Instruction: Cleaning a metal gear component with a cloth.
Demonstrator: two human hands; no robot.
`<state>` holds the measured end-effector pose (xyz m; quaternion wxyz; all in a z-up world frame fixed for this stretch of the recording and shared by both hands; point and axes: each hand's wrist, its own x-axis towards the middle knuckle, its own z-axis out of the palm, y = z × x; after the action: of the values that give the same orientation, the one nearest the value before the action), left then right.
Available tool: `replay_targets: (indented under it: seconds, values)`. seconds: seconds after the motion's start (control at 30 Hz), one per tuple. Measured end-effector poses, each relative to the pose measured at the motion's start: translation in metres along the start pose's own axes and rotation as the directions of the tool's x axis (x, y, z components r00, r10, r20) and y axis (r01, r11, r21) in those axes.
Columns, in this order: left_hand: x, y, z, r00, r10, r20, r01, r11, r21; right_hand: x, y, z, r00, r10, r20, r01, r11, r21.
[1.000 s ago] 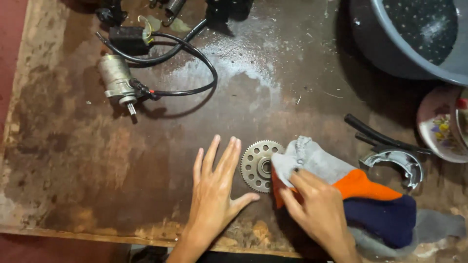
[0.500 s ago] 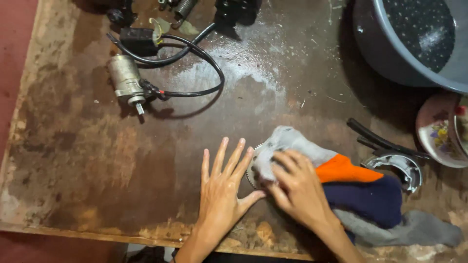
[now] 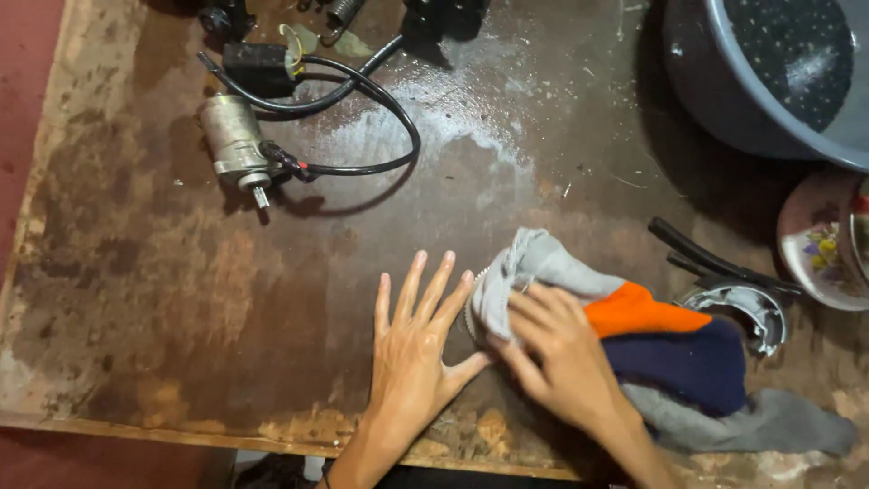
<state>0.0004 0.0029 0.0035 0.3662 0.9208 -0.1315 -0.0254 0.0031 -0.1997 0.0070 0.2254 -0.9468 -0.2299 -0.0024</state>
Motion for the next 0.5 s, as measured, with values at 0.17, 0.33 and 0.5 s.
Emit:
replay_targets:
  seconds: [0.17,0.33,0.5]
  values:
    - [0.002,0.000,0.007,1.000,-0.014,-0.024,0.015,1.000,0.022,0.011,-0.011,-0.004,0.994,0.068,-0.080,-0.075,0.994,-0.079]
    - [-0.001,-0.002,0.009,0.997,0.011,-0.072,-0.010,1.000,0.018,0.003,-0.012,0.007,0.985,0.102,-0.141,-0.118,0.987,-0.109]
    - [-0.004,-0.004,0.008,0.995,0.043,-0.089,-0.043,0.999,0.004,0.002,-0.012,0.019,0.968,0.104,-0.228,-0.128,0.987,-0.095]
